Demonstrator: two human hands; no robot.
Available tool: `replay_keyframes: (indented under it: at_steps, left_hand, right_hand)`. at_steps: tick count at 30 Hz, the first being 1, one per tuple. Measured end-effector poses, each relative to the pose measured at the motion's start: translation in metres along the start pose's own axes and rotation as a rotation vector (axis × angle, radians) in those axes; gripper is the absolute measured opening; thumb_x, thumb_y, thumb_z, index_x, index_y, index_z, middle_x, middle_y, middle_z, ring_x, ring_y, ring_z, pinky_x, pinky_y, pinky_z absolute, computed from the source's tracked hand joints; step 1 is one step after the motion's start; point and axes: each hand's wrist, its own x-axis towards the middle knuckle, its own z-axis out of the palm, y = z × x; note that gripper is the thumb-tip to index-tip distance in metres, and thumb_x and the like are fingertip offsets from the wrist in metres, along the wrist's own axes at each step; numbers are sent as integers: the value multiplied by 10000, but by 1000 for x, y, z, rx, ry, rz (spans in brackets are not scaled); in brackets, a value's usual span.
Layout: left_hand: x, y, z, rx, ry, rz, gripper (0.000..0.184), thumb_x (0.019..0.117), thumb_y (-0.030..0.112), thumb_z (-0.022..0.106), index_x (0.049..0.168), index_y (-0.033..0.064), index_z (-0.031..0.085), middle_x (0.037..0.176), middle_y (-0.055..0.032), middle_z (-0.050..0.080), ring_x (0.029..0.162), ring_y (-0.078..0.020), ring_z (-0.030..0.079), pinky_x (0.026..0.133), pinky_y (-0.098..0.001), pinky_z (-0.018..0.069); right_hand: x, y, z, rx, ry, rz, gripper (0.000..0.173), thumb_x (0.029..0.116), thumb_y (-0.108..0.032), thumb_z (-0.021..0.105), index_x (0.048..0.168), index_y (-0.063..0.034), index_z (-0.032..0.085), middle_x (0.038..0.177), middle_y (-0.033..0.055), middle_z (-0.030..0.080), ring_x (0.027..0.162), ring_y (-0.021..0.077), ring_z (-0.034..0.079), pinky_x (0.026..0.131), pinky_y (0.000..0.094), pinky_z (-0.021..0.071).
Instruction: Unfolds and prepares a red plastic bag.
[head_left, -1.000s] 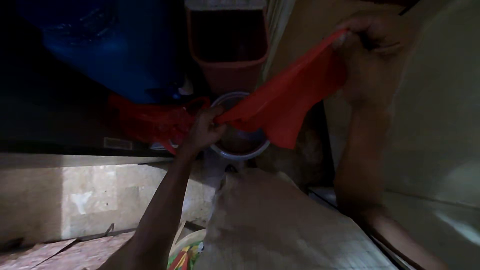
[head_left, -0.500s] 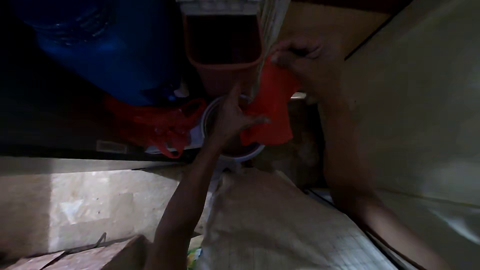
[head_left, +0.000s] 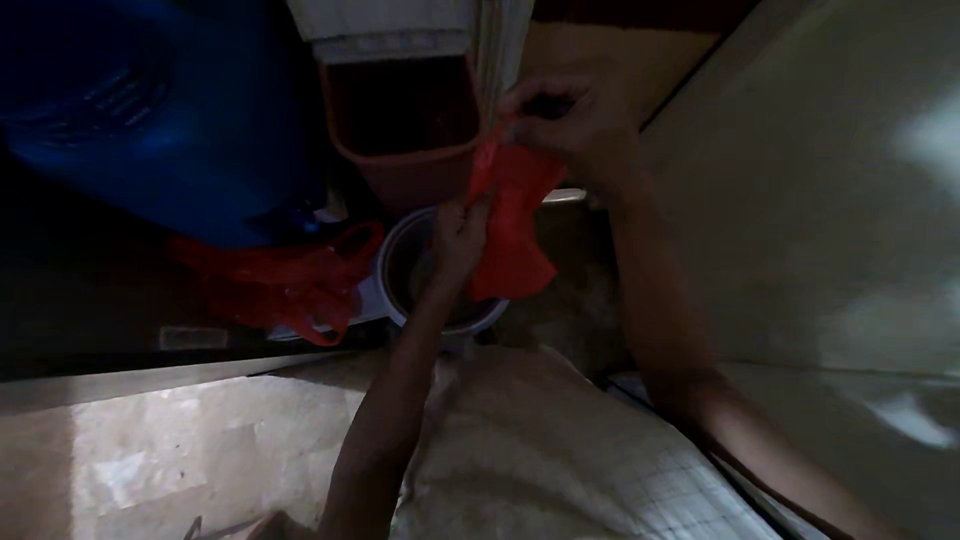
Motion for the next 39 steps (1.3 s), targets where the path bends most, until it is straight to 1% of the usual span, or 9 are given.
replay_keyframes:
  at_steps: [5,8,11,15,18,25,30,35,39]
  left_hand:
    - [0,-10,4,-154,59,-48,258,1084,138,465,952,55,671,807,54,692,762,-16,676,727,-254,595]
    - [0,-10,3,-192,82,-91,274,1095,163,445,996,55,676,848,43,707,812,-37,691,778,-277,605]
    - [0,-9,5,-236,94,-110,270,1095,181,455,961,86,669,821,49,705,790,-44,694,759,-282,609]
    - [0,-7,9,-210,111,-131,261,1091,174,457,957,93,666,826,62,701,800,-26,685,769,-270,601]
    - [-2,-4,7,-213,128,-151,259,1092,170,454,947,107,658,824,74,705,801,-18,687,767,-262,601]
    - [-7,-7,1,-260,174,-201,265,1102,204,449,960,119,655,810,75,704,777,-20,691,752,-259,606]
    - [-7,-5,2,-252,213,-243,254,1100,200,459,968,103,654,801,71,703,765,-13,689,737,-243,606]
    - [-10,-8,0,-289,194,-258,255,1106,212,444,1024,98,658,841,68,710,799,-15,692,764,-248,606]
    - [-10,-12,-1,-293,180,-238,258,1105,209,445,1021,96,661,842,59,720,801,-26,701,760,-258,613]
  right_hand:
    - [-32,33,-13,105,160,295,424,892,-163,783,1279,-36,664,1258,70,684,1118,144,665,954,312,574]
    - [-66,80,0,242,297,460,451,1036,-294,612,1398,-30,568,1340,96,645,1180,193,657,989,371,576]
    - [-102,112,21,324,245,525,551,1006,-416,622,1395,-28,572,1307,90,662,1158,172,655,989,367,567]
    - [-112,113,35,339,261,452,328,1049,-184,567,1298,14,645,1164,98,711,1042,152,684,957,369,578]
    - [-103,110,36,401,406,405,214,1027,-155,607,1122,4,713,1005,46,727,933,131,693,895,367,596]
    - [-76,75,6,513,409,414,103,950,-34,665,1041,-72,697,921,-3,720,806,111,689,777,322,611]
    - [-69,68,-2,505,299,275,226,906,-16,705,1132,-28,705,1035,41,725,909,144,701,845,356,613]
    - [-69,69,4,501,242,296,239,1026,-78,553,1213,-5,683,1124,58,715,930,140,691,857,346,600]
    - [-67,75,-3,307,270,291,167,1024,-87,579,1105,-30,714,990,9,718,805,96,682,737,291,608]
